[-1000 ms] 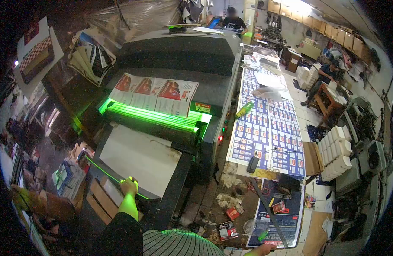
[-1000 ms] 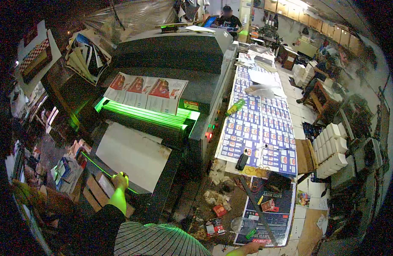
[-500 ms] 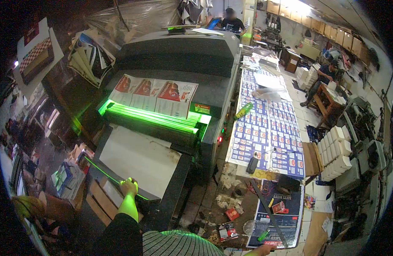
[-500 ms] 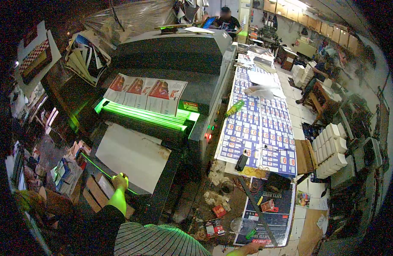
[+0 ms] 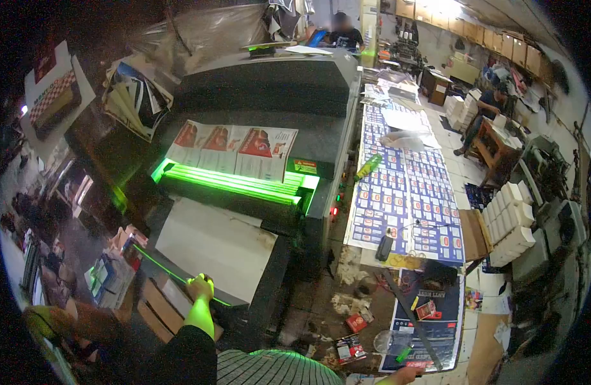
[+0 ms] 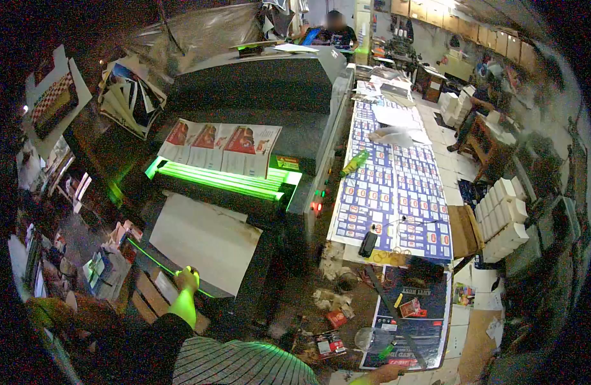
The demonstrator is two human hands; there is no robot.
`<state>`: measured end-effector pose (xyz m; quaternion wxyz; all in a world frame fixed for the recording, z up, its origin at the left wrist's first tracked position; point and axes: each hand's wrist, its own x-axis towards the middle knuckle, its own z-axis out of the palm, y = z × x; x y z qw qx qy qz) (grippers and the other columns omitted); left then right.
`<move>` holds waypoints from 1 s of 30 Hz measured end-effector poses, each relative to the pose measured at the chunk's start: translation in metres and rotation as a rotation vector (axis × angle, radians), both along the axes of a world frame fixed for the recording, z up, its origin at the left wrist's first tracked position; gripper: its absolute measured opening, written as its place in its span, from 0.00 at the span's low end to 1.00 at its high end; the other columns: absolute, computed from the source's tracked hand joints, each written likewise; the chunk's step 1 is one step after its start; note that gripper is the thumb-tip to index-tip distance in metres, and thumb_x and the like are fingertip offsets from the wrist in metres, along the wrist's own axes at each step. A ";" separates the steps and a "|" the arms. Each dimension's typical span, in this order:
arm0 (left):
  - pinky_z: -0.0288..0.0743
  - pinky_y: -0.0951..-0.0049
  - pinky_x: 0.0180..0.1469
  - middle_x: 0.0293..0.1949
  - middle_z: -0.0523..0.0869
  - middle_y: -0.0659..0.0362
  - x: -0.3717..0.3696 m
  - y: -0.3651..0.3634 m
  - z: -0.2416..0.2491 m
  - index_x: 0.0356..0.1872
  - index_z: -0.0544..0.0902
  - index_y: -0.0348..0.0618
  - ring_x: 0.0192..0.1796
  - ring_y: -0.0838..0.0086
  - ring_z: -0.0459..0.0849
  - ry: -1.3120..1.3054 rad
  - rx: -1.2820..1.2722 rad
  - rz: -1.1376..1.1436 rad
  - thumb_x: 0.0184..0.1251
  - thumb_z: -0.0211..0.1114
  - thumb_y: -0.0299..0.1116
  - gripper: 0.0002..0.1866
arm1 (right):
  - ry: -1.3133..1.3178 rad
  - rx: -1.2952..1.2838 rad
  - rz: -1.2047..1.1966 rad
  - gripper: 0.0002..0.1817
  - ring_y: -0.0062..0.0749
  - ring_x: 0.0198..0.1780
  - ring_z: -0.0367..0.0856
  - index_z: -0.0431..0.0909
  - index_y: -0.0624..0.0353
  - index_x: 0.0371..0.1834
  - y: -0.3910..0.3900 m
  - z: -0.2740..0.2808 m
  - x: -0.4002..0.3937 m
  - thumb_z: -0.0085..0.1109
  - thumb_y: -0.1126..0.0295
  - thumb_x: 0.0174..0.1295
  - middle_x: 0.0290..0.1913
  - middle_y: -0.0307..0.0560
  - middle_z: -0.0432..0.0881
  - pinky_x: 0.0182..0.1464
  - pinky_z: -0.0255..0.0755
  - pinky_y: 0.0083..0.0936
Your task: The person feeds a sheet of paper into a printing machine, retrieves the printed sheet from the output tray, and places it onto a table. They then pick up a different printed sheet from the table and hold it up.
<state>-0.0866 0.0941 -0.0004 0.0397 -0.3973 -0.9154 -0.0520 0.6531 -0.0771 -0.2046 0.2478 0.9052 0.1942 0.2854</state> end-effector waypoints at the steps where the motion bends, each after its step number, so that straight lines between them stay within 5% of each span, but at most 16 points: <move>1: 0.65 0.63 0.60 0.38 0.88 0.51 0.001 0.001 0.003 0.35 0.86 0.48 0.47 0.59 0.84 0.007 0.000 -0.004 0.62 0.60 0.45 0.13 | 0.026 0.032 -0.004 0.17 0.18 0.24 0.75 0.76 0.59 0.54 0.002 -0.003 0.000 0.46 0.62 0.69 0.30 0.39 0.76 0.20 0.71 0.18; 30: 0.67 0.61 0.58 0.34 0.88 0.50 0.006 0.002 0.007 0.33 0.87 0.50 0.43 0.57 0.85 0.054 0.007 0.019 0.61 0.60 0.42 0.11 | 0.230 0.335 -0.131 0.24 0.32 0.22 0.79 0.68 0.57 0.59 0.010 -0.022 0.019 0.47 0.53 0.68 0.27 0.44 0.79 0.19 0.75 0.25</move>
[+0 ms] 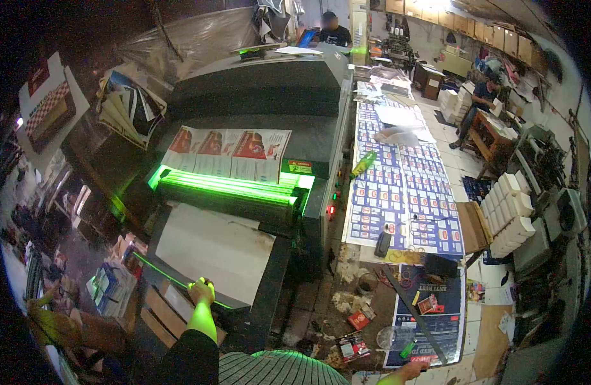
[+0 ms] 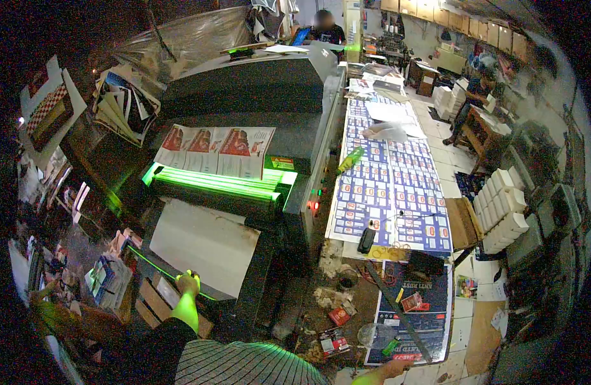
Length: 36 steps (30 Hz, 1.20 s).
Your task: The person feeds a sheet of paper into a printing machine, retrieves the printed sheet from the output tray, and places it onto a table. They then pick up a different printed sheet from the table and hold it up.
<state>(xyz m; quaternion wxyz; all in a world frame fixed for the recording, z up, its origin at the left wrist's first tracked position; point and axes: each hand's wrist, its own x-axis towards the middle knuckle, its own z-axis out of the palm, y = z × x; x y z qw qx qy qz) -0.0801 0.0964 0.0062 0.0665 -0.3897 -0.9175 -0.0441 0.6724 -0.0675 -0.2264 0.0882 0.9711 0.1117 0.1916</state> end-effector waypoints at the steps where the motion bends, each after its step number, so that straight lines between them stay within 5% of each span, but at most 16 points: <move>1: 0.67 0.61 0.58 0.34 0.88 0.50 0.001 0.000 0.000 0.32 0.87 0.51 0.43 0.57 0.85 0.018 0.007 0.004 0.61 0.60 0.42 0.11 | -0.002 -0.001 -0.004 0.24 0.32 0.22 0.80 0.68 0.57 0.59 -0.002 0.001 -0.001 0.48 0.52 0.68 0.27 0.44 0.79 0.19 0.75 0.25; 21: 0.67 0.62 0.57 0.35 0.88 0.52 -0.013 -0.001 -0.016 0.32 0.87 0.51 0.44 0.59 0.85 -0.029 0.006 -0.026 0.61 0.59 0.43 0.12 | -0.095 -0.074 0.034 0.30 0.42 0.22 0.82 0.63 0.56 0.63 -0.009 -0.031 0.016 0.48 0.46 0.68 0.24 0.47 0.81 0.18 0.77 0.30; 24: 0.67 0.62 0.58 0.36 0.88 0.52 -0.009 0.000 -0.009 0.33 0.87 0.51 0.45 0.58 0.84 -0.067 0.005 -0.008 0.61 0.59 0.42 0.11 | -0.247 -0.210 0.022 0.31 0.44 0.21 0.83 0.62 0.56 0.64 -0.014 -0.064 0.032 0.48 0.45 0.68 0.24 0.48 0.81 0.18 0.78 0.30; 26: 0.67 0.62 0.58 0.36 0.88 0.52 -0.006 0.000 -0.004 0.33 0.87 0.51 0.46 0.58 0.84 -0.082 -0.002 -0.003 0.61 0.60 0.42 0.11 | -0.547 -0.540 -0.126 0.31 0.45 0.21 0.83 0.61 0.56 0.64 -0.022 -0.123 0.058 0.49 0.44 0.68 0.24 0.48 0.81 0.18 0.78 0.31; 35: 0.66 0.62 0.59 0.38 0.88 0.52 -0.006 -0.001 -0.006 0.34 0.87 0.50 0.47 0.57 0.83 -0.088 0.048 0.006 0.60 0.61 0.42 0.11 | -0.370 -0.371 0.017 0.22 0.38 0.14 0.78 0.65 0.57 0.62 -0.023 -0.084 0.045 0.49 0.57 0.70 0.24 0.44 0.80 0.16 0.76 0.32; 36: 0.66 0.61 0.59 0.38 0.88 0.52 -0.009 0.000 -0.009 0.34 0.87 0.50 0.46 0.57 0.83 -0.077 0.033 0.004 0.60 0.61 0.42 0.11 | -0.216 -0.202 0.062 0.22 0.38 0.14 0.78 0.65 0.58 0.62 -0.021 -0.067 0.037 0.49 0.58 0.70 0.24 0.44 0.80 0.16 0.76 0.32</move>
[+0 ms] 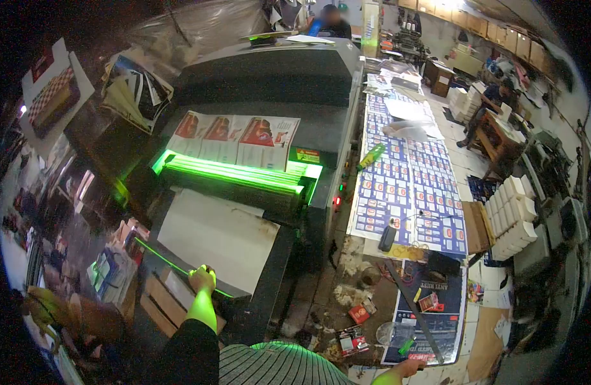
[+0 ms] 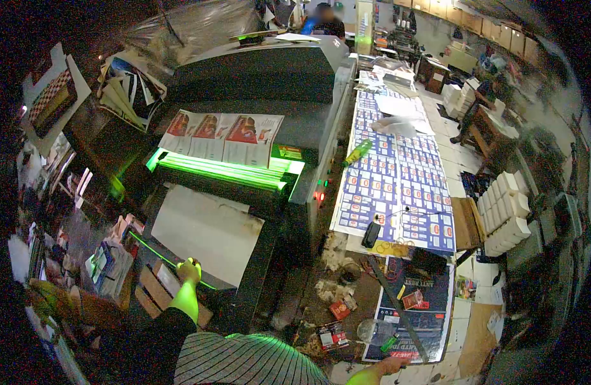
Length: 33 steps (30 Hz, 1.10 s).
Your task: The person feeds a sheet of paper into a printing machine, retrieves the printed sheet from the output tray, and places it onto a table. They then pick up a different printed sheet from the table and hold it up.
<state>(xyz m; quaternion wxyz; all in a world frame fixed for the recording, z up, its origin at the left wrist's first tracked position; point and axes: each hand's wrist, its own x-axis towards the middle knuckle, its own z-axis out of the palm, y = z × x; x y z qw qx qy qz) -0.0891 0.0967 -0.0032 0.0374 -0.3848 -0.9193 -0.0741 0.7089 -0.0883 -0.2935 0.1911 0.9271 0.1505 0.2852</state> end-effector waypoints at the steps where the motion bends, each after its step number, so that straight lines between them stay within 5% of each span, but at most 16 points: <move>1: 0.66 0.61 0.59 0.37 0.88 0.52 -0.002 0.000 -0.003 0.34 0.87 0.50 0.46 0.57 0.83 0.010 -0.016 -0.002 0.60 0.61 0.42 0.11 | 0.091 0.089 0.008 0.22 0.38 0.14 0.78 0.65 0.58 0.62 0.001 0.013 -0.007 0.49 0.58 0.70 0.24 0.44 0.80 0.16 0.76 0.32; 10: 0.65 0.62 0.61 0.37 0.88 0.52 0.008 0.000 0.013 0.34 0.87 0.51 0.46 0.57 0.84 0.002 -0.049 0.015 0.62 0.59 0.43 0.12 | 0.273 0.262 -0.036 0.21 0.37 0.15 0.79 0.65 0.58 0.62 0.015 0.061 -0.036 0.48 0.59 0.70 0.25 0.45 0.81 0.16 0.76 0.31; 33: 0.66 0.58 0.60 0.35 0.88 0.51 0.000 -0.002 0.000 0.32 0.87 0.52 0.45 0.54 0.83 0.008 0.036 0.000 0.59 0.61 0.42 0.10 | 0.358 0.357 -0.056 0.20 0.36 0.18 0.83 0.64 0.61 0.62 0.029 0.080 -0.046 0.46 0.63 0.71 0.28 0.47 0.83 0.17 0.77 0.28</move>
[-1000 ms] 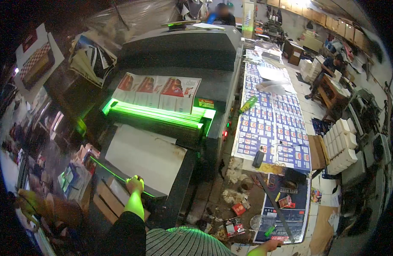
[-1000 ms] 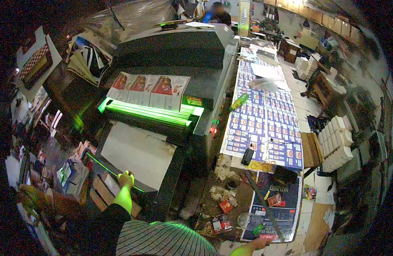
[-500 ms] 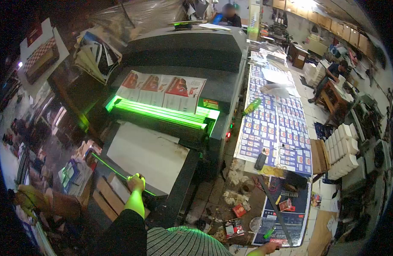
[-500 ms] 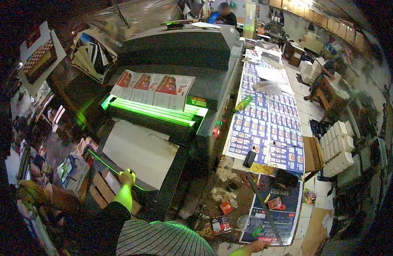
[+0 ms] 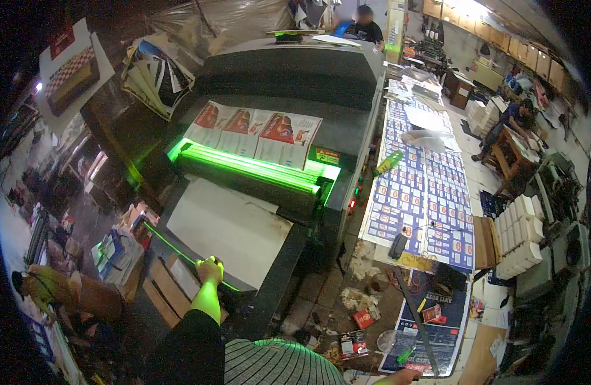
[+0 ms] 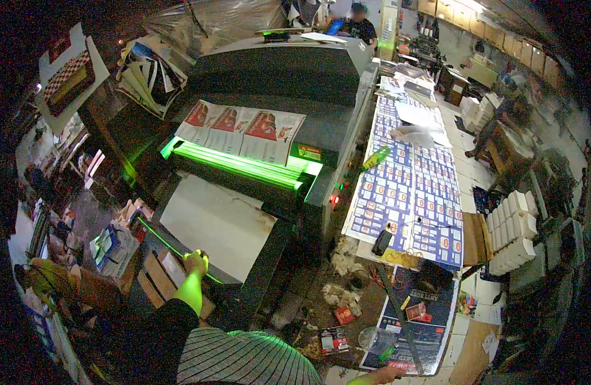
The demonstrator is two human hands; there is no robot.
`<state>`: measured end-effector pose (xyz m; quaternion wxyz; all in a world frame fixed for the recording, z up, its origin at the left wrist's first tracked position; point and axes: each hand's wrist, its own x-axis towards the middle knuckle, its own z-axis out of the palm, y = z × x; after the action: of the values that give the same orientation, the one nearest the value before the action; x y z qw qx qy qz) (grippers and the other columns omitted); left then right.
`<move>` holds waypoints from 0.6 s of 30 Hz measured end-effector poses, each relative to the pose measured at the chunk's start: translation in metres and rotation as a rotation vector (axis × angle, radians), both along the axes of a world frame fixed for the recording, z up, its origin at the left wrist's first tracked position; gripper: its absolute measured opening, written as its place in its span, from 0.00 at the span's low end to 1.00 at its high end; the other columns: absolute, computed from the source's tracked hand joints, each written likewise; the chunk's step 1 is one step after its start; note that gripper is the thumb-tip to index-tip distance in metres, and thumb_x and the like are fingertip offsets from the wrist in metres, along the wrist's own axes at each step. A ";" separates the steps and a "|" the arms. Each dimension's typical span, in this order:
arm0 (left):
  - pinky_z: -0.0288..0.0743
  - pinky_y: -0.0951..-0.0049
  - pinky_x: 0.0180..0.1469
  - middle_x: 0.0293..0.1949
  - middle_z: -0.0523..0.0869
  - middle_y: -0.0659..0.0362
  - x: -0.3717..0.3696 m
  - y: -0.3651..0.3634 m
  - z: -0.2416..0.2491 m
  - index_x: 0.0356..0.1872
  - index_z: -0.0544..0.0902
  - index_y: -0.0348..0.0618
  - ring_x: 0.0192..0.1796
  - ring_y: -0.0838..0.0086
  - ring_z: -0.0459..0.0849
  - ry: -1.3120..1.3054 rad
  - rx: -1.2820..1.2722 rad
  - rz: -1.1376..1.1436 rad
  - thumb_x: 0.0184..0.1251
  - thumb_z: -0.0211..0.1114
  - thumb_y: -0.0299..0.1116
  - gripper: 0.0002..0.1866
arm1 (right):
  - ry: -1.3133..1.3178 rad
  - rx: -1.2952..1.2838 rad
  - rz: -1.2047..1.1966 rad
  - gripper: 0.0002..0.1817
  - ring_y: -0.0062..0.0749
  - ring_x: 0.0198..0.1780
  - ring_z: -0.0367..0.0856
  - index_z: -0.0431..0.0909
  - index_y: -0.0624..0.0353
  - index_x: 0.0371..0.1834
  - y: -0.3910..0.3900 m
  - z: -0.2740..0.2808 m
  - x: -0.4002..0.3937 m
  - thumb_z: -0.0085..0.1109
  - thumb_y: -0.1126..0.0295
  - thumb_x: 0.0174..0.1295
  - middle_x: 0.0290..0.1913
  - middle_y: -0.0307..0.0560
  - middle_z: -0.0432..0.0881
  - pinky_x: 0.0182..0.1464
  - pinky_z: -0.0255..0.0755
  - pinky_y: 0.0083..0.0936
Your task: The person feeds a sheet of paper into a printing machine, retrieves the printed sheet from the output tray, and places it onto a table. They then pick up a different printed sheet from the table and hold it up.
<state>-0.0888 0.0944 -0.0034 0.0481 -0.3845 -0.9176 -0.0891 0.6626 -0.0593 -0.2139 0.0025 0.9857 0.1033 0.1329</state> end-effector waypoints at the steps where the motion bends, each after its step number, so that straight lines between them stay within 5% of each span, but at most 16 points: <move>1: 0.65 0.59 0.60 0.35 0.88 0.51 -0.002 0.000 -0.002 0.32 0.87 0.52 0.45 0.55 0.83 0.010 -0.008 -0.003 0.59 0.61 0.42 0.10 | 0.003 0.000 -0.005 0.20 0.36 0.18 0.83 0.64 0.61 0.61 0.000 0.001 0.001 0.46 0.63 0.71 0.28 0.48 0.83 0.17 0.77 0.28; 14: 0.64 0.62 0.62 0.36 0.88 0.51 -0.007 0.005 -0.010 0.34 0.87 0.52 0.47 0.58 0.84 0.025 -0.098 0.022 0.62 0.59 0.44 0.12 | 0.047 0.006 -0.064 0.19 0.35 0.20 0.85 0.63 0.62 0.61 -0.013 -0.003 0.004 0.44 0.66 0.71 0.29 0.49 0.84 0.17 0.78 0.26; 18: 0.65 0.62 0.61 0.37 0.88 0.52 -0.010 0.002 -0.012 0.35 0.86 0.51 0.49 0.58 0.83 -0.028 -0.098 -0.012 0.63 0.57 0.45 0.13 | -0.208 -0.111 -0.026 0.15 0.32 0.22 0.86 0.64 0.56 0.58 -0.018 -0.002 -0.007 0.43 0.64 0.72 0.24 0.48 0.83 0.16 0.78 0.26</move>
<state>-0.0984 0.0969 -0.0156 0.0156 -0.3903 -0.9192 -0.0496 0.6554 -0.0775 -0.2156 0.0695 0.9662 0.0971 0.2286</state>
